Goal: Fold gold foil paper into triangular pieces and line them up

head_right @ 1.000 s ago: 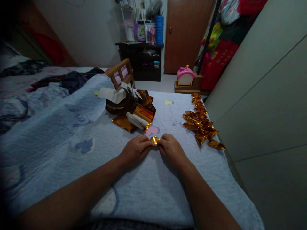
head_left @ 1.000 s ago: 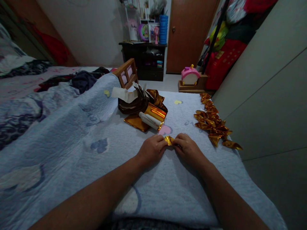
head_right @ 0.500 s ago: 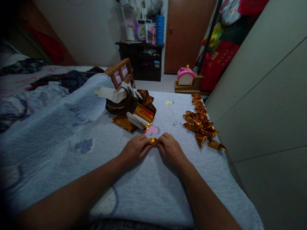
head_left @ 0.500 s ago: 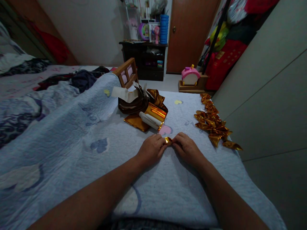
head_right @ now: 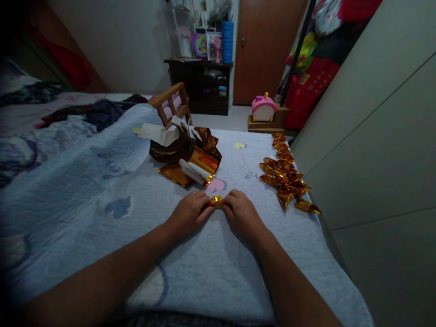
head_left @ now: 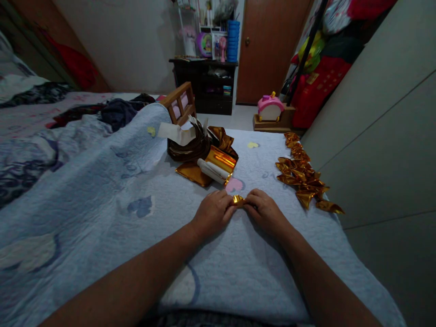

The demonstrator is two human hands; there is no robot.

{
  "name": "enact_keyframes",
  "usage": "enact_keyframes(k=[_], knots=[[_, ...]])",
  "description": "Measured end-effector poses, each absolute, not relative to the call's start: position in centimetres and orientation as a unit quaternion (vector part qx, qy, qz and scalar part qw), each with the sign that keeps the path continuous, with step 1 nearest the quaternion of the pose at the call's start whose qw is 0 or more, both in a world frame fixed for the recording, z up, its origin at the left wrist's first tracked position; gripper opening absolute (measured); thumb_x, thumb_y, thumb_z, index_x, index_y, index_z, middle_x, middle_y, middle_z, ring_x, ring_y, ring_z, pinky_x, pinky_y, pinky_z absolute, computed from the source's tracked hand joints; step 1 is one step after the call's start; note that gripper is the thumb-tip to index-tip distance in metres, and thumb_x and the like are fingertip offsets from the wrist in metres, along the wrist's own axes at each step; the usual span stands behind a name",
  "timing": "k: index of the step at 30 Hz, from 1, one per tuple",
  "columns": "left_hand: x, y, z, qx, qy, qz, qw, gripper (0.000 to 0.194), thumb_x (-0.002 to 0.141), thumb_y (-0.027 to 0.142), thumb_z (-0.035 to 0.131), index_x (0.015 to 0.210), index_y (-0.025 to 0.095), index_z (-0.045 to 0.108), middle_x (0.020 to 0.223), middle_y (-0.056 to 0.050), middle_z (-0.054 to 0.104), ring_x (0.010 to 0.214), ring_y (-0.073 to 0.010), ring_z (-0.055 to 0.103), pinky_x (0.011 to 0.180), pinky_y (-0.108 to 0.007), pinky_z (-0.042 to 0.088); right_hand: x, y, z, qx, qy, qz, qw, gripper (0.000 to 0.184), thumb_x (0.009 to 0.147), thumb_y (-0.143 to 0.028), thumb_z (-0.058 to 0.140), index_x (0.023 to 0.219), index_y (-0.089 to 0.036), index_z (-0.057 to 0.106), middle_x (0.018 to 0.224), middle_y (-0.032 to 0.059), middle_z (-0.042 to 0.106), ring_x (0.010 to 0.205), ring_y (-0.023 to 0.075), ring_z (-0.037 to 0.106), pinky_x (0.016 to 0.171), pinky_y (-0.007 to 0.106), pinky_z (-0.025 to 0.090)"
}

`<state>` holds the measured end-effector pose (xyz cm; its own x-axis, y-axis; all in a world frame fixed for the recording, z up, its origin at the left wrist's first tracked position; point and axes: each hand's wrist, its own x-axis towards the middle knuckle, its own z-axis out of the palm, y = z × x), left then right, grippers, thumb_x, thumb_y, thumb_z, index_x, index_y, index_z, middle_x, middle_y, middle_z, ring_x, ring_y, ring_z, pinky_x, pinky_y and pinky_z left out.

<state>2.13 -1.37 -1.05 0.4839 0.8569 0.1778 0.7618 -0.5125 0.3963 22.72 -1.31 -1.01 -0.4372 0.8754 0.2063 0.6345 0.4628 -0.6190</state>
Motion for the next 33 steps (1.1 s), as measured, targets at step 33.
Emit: enact_keyframes(k=[33], knots=[[2.6, -1.4, -0.8, 0.823, 0.558, 0.093, 0.046, 0.020, 0.100, 0.030, 0.051, 0.089, 0.018, 0.063, 0.093, -0.009, 0.065, 0.092, -0.0268, 0.057, 0.079, -0.040, 0.042, 21.1, -0.7, -1.5, -0.585, -0.771, 0.157, 0.196, 0.009, 0.091, -0.013, 0.057, 0.086, -0.020, 0.060, 0.089, 0.0049, 0.062, 0.085, 0.0202, 0.056, 0.075, 0.030, 0.039]])
